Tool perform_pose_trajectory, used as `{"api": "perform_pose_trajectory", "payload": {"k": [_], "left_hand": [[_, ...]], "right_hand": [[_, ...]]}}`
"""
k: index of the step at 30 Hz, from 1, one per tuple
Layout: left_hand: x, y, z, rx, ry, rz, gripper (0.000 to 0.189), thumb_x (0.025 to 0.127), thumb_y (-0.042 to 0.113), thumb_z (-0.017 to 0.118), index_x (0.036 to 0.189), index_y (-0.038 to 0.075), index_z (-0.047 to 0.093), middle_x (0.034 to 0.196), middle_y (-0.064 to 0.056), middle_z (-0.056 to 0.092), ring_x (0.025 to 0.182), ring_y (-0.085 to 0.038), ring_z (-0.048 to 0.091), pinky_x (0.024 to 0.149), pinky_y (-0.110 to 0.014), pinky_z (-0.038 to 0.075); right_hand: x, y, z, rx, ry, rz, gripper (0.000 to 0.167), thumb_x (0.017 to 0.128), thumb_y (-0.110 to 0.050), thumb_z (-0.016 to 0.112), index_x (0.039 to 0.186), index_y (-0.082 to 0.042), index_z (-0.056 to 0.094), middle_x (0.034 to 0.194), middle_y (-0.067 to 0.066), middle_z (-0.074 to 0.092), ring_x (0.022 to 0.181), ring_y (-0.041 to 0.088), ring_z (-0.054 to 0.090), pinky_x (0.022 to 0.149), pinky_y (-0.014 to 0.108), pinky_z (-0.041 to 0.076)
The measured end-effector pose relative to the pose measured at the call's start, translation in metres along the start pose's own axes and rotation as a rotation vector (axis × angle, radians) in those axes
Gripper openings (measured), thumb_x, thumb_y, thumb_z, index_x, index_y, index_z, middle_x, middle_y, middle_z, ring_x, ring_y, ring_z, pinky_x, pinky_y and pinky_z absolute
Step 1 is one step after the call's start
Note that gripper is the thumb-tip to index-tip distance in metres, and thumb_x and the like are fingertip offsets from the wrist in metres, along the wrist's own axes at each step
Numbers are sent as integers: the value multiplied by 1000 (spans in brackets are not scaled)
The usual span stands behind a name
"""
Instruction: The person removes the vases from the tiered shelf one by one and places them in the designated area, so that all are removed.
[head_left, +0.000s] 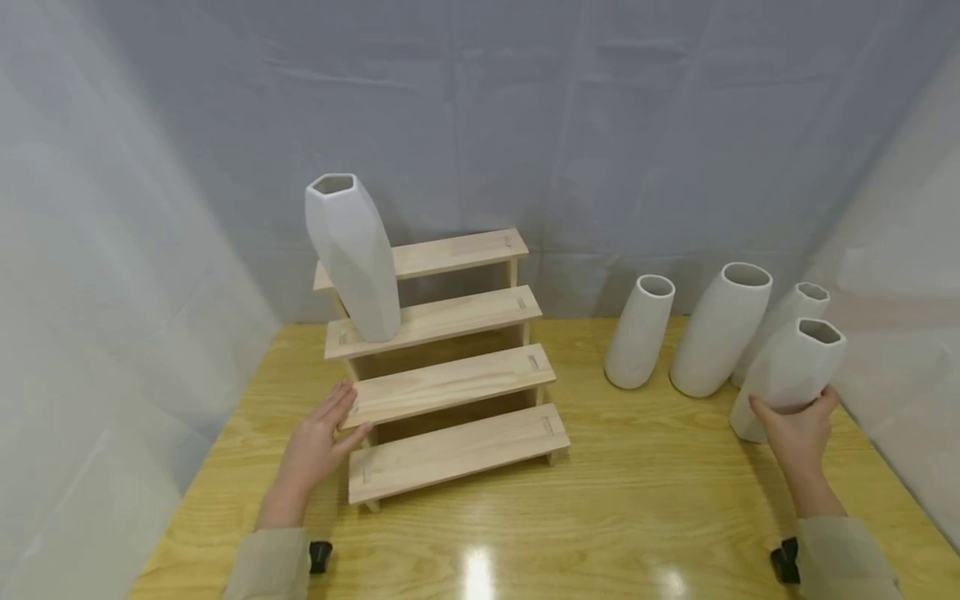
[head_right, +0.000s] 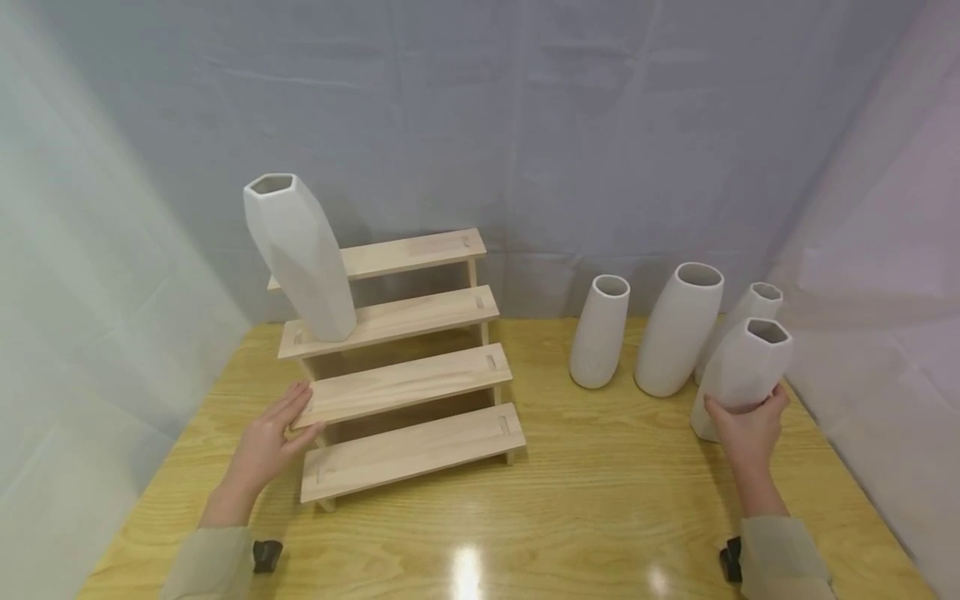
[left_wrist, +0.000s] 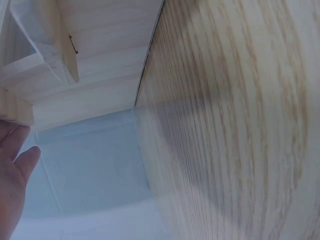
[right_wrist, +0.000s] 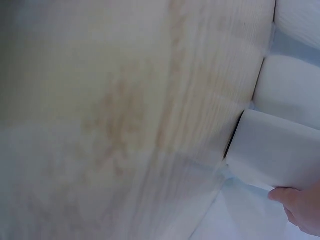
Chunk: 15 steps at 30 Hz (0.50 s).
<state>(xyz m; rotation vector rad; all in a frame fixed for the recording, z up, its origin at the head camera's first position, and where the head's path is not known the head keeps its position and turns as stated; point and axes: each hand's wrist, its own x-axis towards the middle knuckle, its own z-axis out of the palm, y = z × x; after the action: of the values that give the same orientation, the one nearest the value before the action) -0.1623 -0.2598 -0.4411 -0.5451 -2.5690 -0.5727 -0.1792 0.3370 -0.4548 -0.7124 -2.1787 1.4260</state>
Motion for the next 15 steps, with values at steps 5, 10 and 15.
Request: {"api": "perform_pose_trajectory", "payload": {"k": [5, 10, 15], "left_hand": [[0, 0, 1, 4, 2, 2, 62, 74, 18, 71, 122, -10, 46, 128, -24, 42, 117, -37, 39, 91, -50, 37], [0, -1, 1, 9, 3, 5, 62, 74, 19, 71, 122, -10, 46, 127, -24, 42, 117, -38, 39, 90, -50, 37], [0, 0, 0, 12, 15, 16, 62, 73, 18, 72, 121, -11, 46, 126, -25, 43, 116, -38, 40, 90, -50, 38]], "right_hand": [[0, 1, -1, 10, 2, -5, 86, 73, -20, 66, 137, -13, 9, 138, 19, 24, 123, 30, 26, 102, 41, 23], [0, 3, -1, 13, 6, -11, 86, 73, -20, 67, 137, -13, 10, 137, 19, 24, 123, 29, 27, 102, 40, 23], [1, 3, -1, 20, 3, -9, 86, 73, -19, 67, 137, -14, 9, 137, 17, 24, 122, 28, 26, 102, 40, 23]]}}
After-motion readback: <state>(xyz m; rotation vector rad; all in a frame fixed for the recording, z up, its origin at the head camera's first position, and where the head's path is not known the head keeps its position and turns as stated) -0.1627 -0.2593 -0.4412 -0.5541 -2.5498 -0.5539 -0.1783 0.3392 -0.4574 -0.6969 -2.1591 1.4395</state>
